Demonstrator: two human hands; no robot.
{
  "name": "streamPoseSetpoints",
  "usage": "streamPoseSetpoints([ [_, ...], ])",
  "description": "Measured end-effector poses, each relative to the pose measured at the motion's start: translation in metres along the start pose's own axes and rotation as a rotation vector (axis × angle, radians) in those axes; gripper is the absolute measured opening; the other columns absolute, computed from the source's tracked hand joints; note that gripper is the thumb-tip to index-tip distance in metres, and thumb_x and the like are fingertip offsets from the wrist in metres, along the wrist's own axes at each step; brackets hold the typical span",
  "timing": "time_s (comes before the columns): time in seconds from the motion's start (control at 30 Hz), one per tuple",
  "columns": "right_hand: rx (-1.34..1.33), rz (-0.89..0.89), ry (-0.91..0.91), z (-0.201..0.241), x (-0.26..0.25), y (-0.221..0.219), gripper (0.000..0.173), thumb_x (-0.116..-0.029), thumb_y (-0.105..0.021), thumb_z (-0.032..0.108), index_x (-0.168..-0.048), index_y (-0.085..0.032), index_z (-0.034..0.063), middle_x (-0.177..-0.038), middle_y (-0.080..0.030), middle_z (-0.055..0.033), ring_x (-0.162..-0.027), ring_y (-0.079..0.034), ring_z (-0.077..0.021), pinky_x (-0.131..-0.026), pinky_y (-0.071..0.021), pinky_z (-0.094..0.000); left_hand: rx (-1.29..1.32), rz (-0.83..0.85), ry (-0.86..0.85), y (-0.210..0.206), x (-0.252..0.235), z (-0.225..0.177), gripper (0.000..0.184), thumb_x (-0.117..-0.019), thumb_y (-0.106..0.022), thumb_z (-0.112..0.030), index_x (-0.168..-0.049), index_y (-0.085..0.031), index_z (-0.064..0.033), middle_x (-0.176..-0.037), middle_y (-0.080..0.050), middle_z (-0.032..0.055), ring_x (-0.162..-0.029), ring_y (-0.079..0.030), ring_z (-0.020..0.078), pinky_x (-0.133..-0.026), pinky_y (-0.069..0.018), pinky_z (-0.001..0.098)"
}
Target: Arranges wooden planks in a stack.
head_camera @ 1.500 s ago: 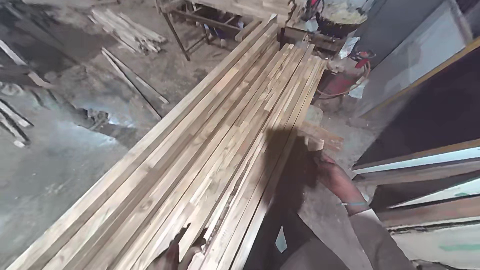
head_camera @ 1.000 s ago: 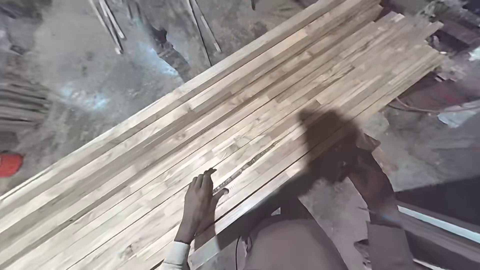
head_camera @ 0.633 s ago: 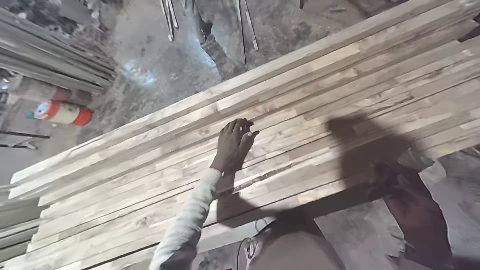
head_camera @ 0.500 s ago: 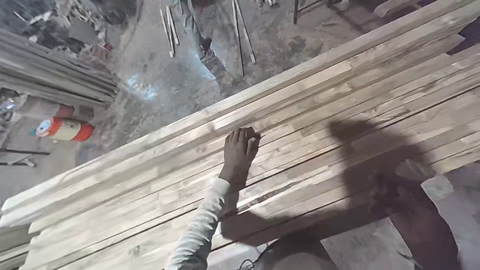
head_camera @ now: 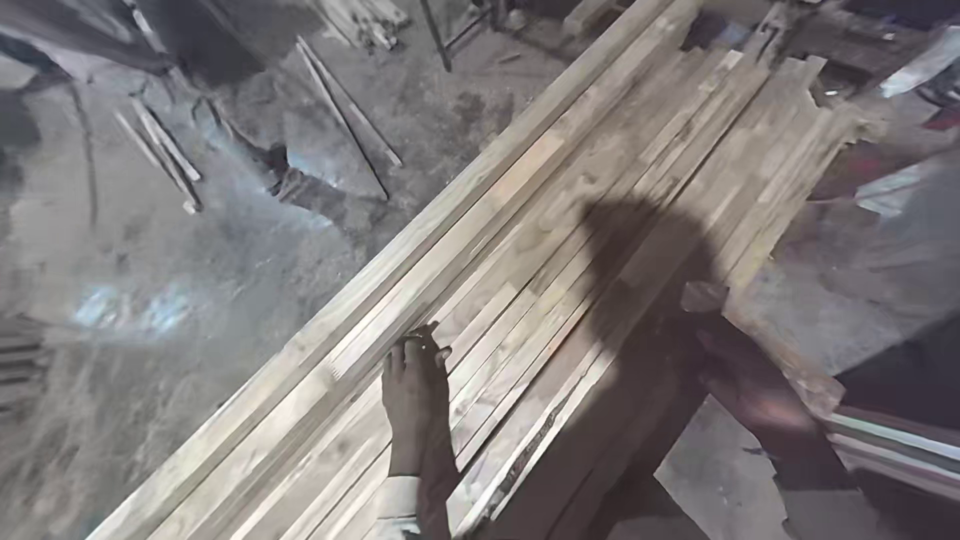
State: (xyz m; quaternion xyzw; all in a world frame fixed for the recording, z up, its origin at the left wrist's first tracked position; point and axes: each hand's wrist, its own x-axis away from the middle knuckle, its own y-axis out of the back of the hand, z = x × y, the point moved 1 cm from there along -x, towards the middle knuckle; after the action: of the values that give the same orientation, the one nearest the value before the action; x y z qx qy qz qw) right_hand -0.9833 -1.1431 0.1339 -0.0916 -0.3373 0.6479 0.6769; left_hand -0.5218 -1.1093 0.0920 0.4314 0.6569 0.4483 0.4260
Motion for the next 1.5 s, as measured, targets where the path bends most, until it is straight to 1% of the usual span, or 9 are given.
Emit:
streamPoseSetpoints([
  [0.17,0.056,0.002,0.003,0.006,0.015,-0.003,0.028,-0.0940,-0.066,0.025,-0.117,-0.064,0.0091,-0.110,-0.071,-0.0161,-0.087,-0.072,-0.0257,-0.071,-0.0631,-0.0403,0.088,0.121,-0.013,-0.003,-0.007,0.027,0.060,-0.0985,-0.046,-0.060,-0.137,-0.058,-0.0156,-0.112,-0.070,0.0142,-0.100,-0.069,0.0345,-0.082,-0.0572,0.0600],
  [0.5,-0.054,-0.192,0.038,-0.001,0.049,0.012,0.030,-0.0917,-0.064,0.017,-0.120,-0.063,0.0073,-0.106,-0.072,-0.0171,-0.085,-0.073,-0.0243,-0.070,-0.0634,-0.0368,-0.102,0.261,0.091,0.013,-0.008,-0.002,0.049,-0.0976,-0.061,-0.038,-0.137,-0.061,-0.0085,-0.141,-0.055,0.0263,-0.134,-0.049,0.0501,-0.102,-0.0396,0.0737],
  [0.67,-0.050,-0.370,0.086,0.000,0.066,0.024,0.029,-0.0955,-0.059,0.007,-0.125,-0.061,0.0099,-0.104,-0.073,-0.0113,-0.086,-0.073,-0.0210,-0.071,-0.0634,-0.0381,-0.197,0.067,-0.052,-0.002,0.004,0.012,0.048,-0.1001,-0.055,-0.045,-0.126,-0.068,-0.0060,-0.118,-0.068,0.0215,-0.102,-0.070,0.0380,-0.083,-0.0583,0.0564],
  [0.93,-0.036,-0.351,0.180,-0.002,0.099,0.050,0.025,-0.0979,-0.059,0.013,-0.122,-0.063,0.0075,-0.107,-0.072,-0.0118,-0.090,-0.073,-0.0219,-0.075,-0.0631,-0.0388,0.035,0.622,-0.156,0.137,-0.053,-0.070,0.068,-0.1106,-0.025,-0.051,-0.150,-0.049,-0.0014,-0.123,-0.068,0.0281,-0.114,-0.067,0.0435,-0.101,-0.0495,0.0628],
  [1.0,-0.067,-0.372,0.236,-0.003,0.116,0.051,0.027,-0.0958,-0.058,0.013,-0.121,-0.063,0.0051,-0.107,-0.073,-0.0139,-0.089,-0.074,-0.0239,-0.074,-0.0640,-0.0404,0.160,0.651,-0.107,0.157,-0.049,-0.102,0.067,-0.1101,-0.022,-0.053,-0.126,-0.064,-0.0030,-0.096,-0.070,0.0186,-0.085,-0.071,0.0319,-0.078,-0.0588,0.0537],
  [1.07,-0.058,-0.449,0.259,-0.002,0.137,0.059,0.027,-0.0932,-0.061,0.015,-0.120,-0.062,0.0089,-0.099,-0.073,-0.0081,-0.082,-0.072,-0.0178,-0.067,-0.0627,-0.0355,0.441,0.773,-0.048,0.159,-0.030,-0.127,0.073,-0.1079,-0.018,-0.059,-0.110,-0.065,-0.0032,-0.080,-0.064,0.0100,-0.065,-0.062,0.0225,-0.060,-0.0548,0.0452],
  [1.27,-0.066,-0.485,0.272,-0.023,0.230,0.098,0.030,-0.0992,-0.059,0.015,-0.128,-0.063,0.0093,-0.112,-0.072,-0.0092,-0.093,-0.071,-0.0182,-0.076,-0.0626,-0.0369,0.796,0.965,-0.117,0.133,0.133,-0.178,0.040,-0.1032,-0.060,-0.037,-0.127,-0.068,-0.0061,-0.114,-0.075,0.0052,-0.103,-0.072,0.0142,-0.093,-0.0604,0.0373],
  [1.4,-0.065,-0.443,0.213,-0.030,0.294,0.124,0.032,-0.1021,-0.051,0.006,-0.134,-0.056,0.0043,-0.116,-0.070,-0.0147,-0.097,-0.072,-0.0254,-0.080,-0.0637,-0.0437,0.545,0.830,-0.198,0.084,0.249,-0.168,0.066,-0.0966,-0.057,-0.060,-0.134,-0.063,-0.0054,-0.104,-0.076,0.0048,-0.094,-0.074,0.0127,-0.087,-0.0622,0.0419],
  [1.5,0.032,-0.432,0.175,-0.030,0.326,0.133,0.025,-0.1049,-0.046,0.006,-0.122,-0.064,0.0057,-0.107,-0.073,-0.0105,-0.091,-0.073,-0.0193,-0.078,-0.0633,-0.0382,0.196,0.914,-0.029,0.054,0.306,-0.183,0.083,-0.0920,-0.060,-0.068,-0.144,-0.052,-0.0041,-0.101,-0.074,0.0168,-0.094,-0.073,0.0328,-0.084,-0.0573,0.0580],
])
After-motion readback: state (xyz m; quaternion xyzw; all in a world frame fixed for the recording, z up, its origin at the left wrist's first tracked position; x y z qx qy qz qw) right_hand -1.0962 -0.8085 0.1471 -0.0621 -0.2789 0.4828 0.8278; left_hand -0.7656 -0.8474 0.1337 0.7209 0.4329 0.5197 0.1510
